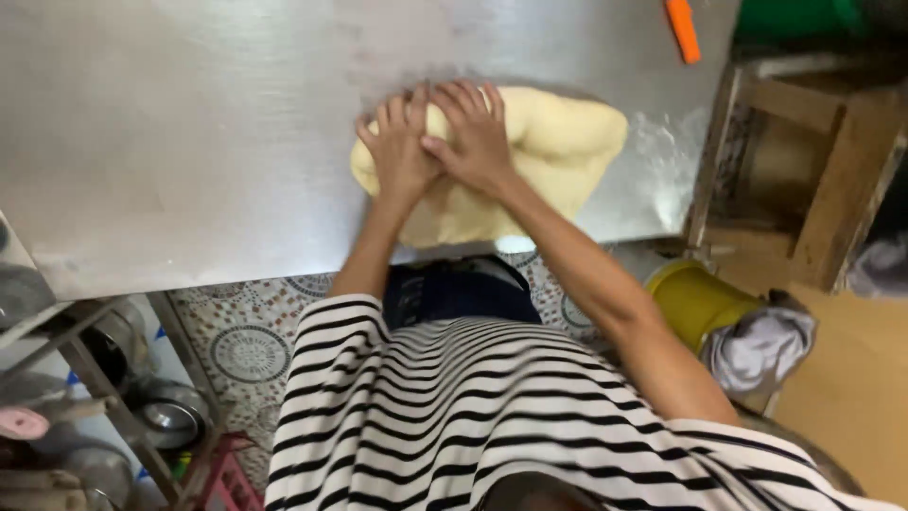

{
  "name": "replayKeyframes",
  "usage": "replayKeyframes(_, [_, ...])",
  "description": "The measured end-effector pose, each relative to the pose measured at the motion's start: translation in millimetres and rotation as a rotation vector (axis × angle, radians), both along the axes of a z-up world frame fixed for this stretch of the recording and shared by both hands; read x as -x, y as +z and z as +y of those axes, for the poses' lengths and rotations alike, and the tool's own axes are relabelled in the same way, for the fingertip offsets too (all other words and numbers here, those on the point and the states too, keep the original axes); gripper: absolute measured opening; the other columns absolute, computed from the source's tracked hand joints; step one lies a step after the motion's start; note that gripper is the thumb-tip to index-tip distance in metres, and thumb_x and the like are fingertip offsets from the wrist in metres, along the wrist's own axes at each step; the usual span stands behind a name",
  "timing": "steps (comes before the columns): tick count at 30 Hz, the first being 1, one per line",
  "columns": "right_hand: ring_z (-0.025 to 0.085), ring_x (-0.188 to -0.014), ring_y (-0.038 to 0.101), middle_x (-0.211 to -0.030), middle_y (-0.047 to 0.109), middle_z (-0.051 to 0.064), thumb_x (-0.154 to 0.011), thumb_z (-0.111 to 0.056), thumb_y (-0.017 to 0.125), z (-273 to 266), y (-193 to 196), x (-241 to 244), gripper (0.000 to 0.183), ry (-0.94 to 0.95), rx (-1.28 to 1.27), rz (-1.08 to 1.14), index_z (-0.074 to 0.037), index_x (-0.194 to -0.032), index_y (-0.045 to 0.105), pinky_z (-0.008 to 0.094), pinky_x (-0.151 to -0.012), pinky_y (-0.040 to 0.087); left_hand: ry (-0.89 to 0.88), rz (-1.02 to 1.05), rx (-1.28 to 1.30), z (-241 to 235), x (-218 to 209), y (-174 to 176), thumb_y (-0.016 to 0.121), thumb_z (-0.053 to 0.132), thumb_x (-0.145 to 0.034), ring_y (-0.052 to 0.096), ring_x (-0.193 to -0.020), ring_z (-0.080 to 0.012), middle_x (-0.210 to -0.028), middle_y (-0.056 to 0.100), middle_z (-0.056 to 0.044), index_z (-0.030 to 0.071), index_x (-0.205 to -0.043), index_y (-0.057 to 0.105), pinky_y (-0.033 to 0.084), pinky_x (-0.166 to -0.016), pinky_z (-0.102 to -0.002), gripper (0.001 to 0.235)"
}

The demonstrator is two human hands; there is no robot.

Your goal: The person kneads a large piece of dough on a stainless steel countertop. They repeatedly stretch, fold, and press the dough with both hands, occasionally reaching for a container on a nearby shelf.

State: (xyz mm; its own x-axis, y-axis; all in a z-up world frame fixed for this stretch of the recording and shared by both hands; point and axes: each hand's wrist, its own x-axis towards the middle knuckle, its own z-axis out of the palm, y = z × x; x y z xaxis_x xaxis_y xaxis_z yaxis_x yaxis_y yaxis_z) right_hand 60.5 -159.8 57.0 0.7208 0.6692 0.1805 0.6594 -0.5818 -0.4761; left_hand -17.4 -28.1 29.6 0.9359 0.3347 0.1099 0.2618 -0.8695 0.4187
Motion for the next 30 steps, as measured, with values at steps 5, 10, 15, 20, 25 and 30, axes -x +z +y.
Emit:
replayKeyframes(5, [0.038, -0.123, 0.050, -0.132, 0.060, 0.016, -0.112, -0.054, 0.033, -93, 35, -48, 0.066, -0.137, 0.079, -0.078, 0.001, -0.131, 0.064, 0.053, -0.101, 0.035, -0.219, 0.329, 0.045, -48, -49, 32, 0.084, 0.090, -0.073, 0.023, -0.153, -0.0317, -0.163, 0.033, -0.011, 0.024, -0.160, 0.030, 0.016, -0.112, -0.077, 0.121])
replayKeyframes(10, [0.034, -0.107, 0.058, -0.115, 0.069, 0.013, -0.106, -0.057, 0.029, -78, -26, -59, 0.068, -0.223, 0.267, -0.149, -0.006, -0.123, 0.071, 0.047, -0.092, 0.038, -0.180, -0.086, -0.226, -52, -69, -19, 0.064, 0.065, -0.087, 0.059, -0.126, -0.0297, -0.139, 0.062, -0.010, 0.021, -0.137, 0.062, 0.038, -0.101, -0.067, 0.067])
replayKeyframes(15, [0.045, -0.125, 0.053, -0.135, 0.063, 0.015, -0.104, -0.050, 0.041, -72, -28, -74, 0.057, -0.231, 0.103, -0.269, -0.007, -0.125, 0.072, 0.055, -0.098, 0.039, -0.108, -0.287, -0.224, -52, -83, -12, 0.066, 0.063, -0.087, 0.062, -0.121, -0.0287, -0.133, 0.064, -0.011, 0.018, -0.125, 0.071, 0.039, -0.101, -0.063, 0.059])
replayKeyframes(20, [0.034, -0.108, 0.054, -0.122, 0.064, 0.016, -0.105, -0.047, 0.049, -94, 15, -24, 0.056, -0.098, 0.040, 0.012, -0.001, -0.135, 0.061, 0.047, -0.093, 0.037, -0.267, 0.002, 0.012, -50, -34, 25, 0.088, 0.069, -0.068, 0.057, -0.106, -0.0241, -0.113, 0.058, -0.002, 0.019, -0.135, 0.059, 0.038, -0.097, -0.047, 0.089])
replayKeyframes(25, [0.023, -0.084, 0.044, -0.089, 0.052, 0.005, -0.110, -0.059, 0.027, -102, 34, 16, 0.061, -0.176, -0.073, -0.116, -0.009, -0.092, 0.055, 0.040, -0.078, 0.030, -0.184, 0.037, -0.120, -79, -3, 40, 0.084, 0.073, -0.069, 0.044, -0.087, -0.0246, -0.099, 0.052, -0.003, 0.021, -0.134, 0.056, 0.030, -0.074, -0.041, 0.088])
replayKeyframes(30, [0.025, -0.088, 0.051, -0.097, 0.056, 0.009, -0.108, -0.056, 0.020, -58, 9, -24, 0.065, -0.271, 0.005, -0.192, -0.008, -0.109, 0.063, 0.041, -0.080, 0.031, -0.139, -0.127, -0.231, -67, -37, -16, 0.061, 0.039, -0.085, 0.055, -0.086, -0.0264, -0.102, 0.059, -0.002, 0.026, -0.137, 0.060, 0.037, -0.077, -0.048, 0.053])
